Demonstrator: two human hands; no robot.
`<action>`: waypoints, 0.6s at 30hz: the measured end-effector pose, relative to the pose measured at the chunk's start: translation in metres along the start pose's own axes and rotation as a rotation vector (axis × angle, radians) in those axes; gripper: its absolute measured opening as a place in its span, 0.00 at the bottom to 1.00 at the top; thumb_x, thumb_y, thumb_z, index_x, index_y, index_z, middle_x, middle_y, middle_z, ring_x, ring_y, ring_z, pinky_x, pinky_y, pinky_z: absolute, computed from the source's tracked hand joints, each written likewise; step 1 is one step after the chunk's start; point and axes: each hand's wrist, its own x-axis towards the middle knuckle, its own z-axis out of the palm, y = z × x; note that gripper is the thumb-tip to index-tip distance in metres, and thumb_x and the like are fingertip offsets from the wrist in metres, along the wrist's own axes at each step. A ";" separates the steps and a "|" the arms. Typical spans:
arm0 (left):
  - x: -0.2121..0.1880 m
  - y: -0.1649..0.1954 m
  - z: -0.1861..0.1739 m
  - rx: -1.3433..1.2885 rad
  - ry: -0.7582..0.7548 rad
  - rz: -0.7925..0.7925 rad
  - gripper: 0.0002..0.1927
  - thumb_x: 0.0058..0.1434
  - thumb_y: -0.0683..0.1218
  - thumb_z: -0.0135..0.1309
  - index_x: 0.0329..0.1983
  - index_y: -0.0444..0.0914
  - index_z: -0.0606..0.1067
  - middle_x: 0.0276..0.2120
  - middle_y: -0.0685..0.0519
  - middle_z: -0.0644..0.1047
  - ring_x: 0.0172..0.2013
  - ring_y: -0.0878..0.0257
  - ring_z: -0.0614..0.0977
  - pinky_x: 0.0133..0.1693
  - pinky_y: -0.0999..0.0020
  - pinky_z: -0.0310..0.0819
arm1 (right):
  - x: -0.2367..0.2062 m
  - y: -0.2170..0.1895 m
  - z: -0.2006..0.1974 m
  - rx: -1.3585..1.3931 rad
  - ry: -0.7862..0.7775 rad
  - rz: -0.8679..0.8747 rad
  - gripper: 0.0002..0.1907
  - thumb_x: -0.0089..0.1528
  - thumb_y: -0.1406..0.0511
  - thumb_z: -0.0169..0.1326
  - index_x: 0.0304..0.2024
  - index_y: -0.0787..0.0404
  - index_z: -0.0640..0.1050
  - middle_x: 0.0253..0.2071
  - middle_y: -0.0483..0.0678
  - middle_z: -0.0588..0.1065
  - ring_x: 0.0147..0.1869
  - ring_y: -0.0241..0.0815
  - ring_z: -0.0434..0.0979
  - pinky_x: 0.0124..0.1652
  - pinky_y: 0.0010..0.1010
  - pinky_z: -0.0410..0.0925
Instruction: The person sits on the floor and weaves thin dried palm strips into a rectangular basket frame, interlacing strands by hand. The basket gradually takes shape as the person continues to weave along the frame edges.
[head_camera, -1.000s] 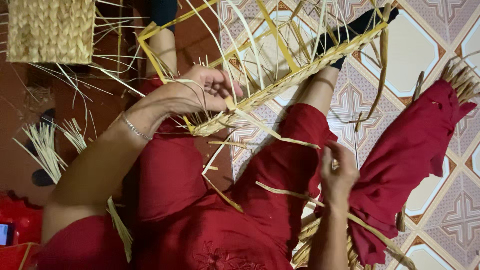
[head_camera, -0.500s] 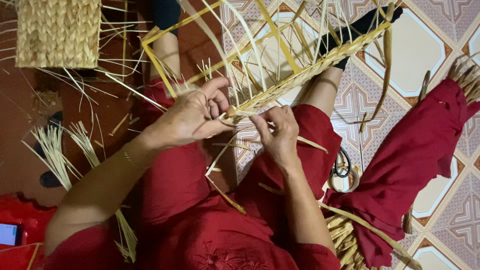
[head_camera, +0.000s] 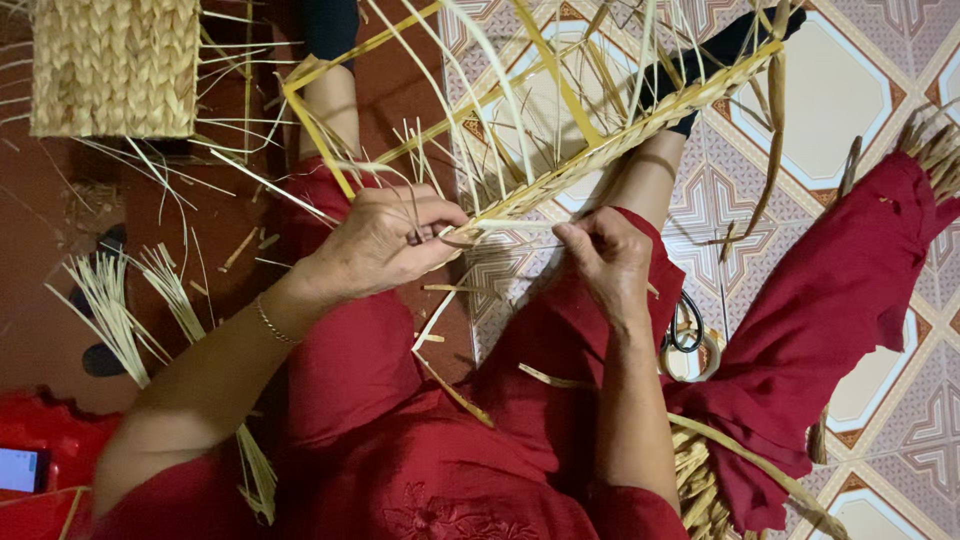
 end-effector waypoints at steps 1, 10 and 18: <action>-0.002 -0.001 0.003 0.026 0.023 0.017 0.08 0.58 0.39 0.64 0.41 0.36 0.82 0.27 0.53 0.78 0.24 0.67 0.77 0.24 0.71 0.71 | 0.000 0.002 0.000 0.047 -0.016 0.019 0.11 0.63 0.67 0.65 0.31 0.67 0.78 0.27 0.45 0.74 0.31 0.31 0.70 0.32 0.25 0.65; -0.003 -0.017 0.031 0.308 -0.009 0.055 0.04 0.61 0.41 0.57 0.30 0.38 0.79 0.19 0.55 0.74 0.18 0.67 0.71 0.17 0.72 0.67 | -0.013 0.016 0.007 0.046 -0.136 0.124 0.12 0.64 0.66 0.65 0.29 0.66 0.78 0.25 0.42 0.72 0.30 0.29 0.66 0.29 0.25 0.61; 0.009 -0.007 0.020 0.146 0.040 -0.076 0.02 0.57 0.41 0.56 0.32 0.37 0.78 0.18 0.57 0.72 0.18 0.68 0.70 0.19 0.67 0.67 | -0.037 0.008 -0.053 0.180 -0.157 0.163 0.07 0.63 0.68 0.65 0.33 0.66 0.82 0.31 0.45 0.80 0.33 0.28 0.73 0.33 0.20 0.66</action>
